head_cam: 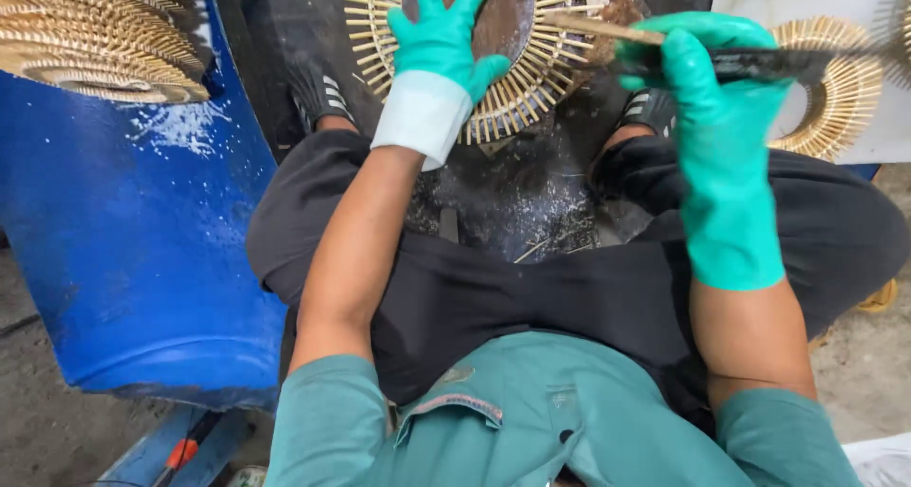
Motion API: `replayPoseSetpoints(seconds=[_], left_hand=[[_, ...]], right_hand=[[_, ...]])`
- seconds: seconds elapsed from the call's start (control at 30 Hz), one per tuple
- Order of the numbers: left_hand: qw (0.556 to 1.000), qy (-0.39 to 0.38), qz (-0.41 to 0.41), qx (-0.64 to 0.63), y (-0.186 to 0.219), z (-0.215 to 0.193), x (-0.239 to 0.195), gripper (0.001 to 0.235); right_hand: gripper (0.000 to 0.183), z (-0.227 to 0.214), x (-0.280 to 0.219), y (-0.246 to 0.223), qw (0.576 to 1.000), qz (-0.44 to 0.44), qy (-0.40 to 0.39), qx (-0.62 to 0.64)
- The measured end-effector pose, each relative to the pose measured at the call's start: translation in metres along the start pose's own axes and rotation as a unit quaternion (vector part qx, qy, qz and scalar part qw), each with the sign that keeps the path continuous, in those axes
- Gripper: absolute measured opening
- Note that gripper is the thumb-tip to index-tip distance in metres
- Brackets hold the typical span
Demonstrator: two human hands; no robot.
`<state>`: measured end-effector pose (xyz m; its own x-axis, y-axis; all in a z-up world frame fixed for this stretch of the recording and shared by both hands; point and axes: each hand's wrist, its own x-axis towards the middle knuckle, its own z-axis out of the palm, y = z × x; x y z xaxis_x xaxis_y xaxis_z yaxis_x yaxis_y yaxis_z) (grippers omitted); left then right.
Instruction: Smoothing the inner edges of circular bamboo frames using a metal scraping tool.
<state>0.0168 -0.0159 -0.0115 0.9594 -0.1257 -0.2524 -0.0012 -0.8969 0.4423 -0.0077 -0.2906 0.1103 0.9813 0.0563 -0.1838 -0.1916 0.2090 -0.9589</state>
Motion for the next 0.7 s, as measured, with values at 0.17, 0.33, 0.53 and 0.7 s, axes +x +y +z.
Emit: replayPoseSetpoints(seconds=[0.17, 0.33, 0.53, 0.7], left_hand=[[1.000, 0.018, 0.024, 0.002, 0.003, -0.001, 0.003, 0.100], [1.000, 0.011, 0.028, 0.005, -0.009, 0.015, 0.000, 0.098], [0.999, 0.017, 0.041, 0.001, -0.006, 0.012, 0.002, 0.104], [0.999, 0.006, 0.035, 0.007, -0.005, 0.001, 0.009, 0.102]], right_hand=[[0.013, -0.021, -0.009, 0.044, 0.995, -0.039, 0.012, -0.086], [0.015, 0.004, -0.012, 0.027, 0.998, -0.011, -0.018, -0.067], [0.017, -0.007, -0.021, 0.053, 0.998, -0.054, -0.031, -0.024], [0.017, -0.003, -0.017, 0.043, 0.997, -0.029, -0.028, -0.069]])
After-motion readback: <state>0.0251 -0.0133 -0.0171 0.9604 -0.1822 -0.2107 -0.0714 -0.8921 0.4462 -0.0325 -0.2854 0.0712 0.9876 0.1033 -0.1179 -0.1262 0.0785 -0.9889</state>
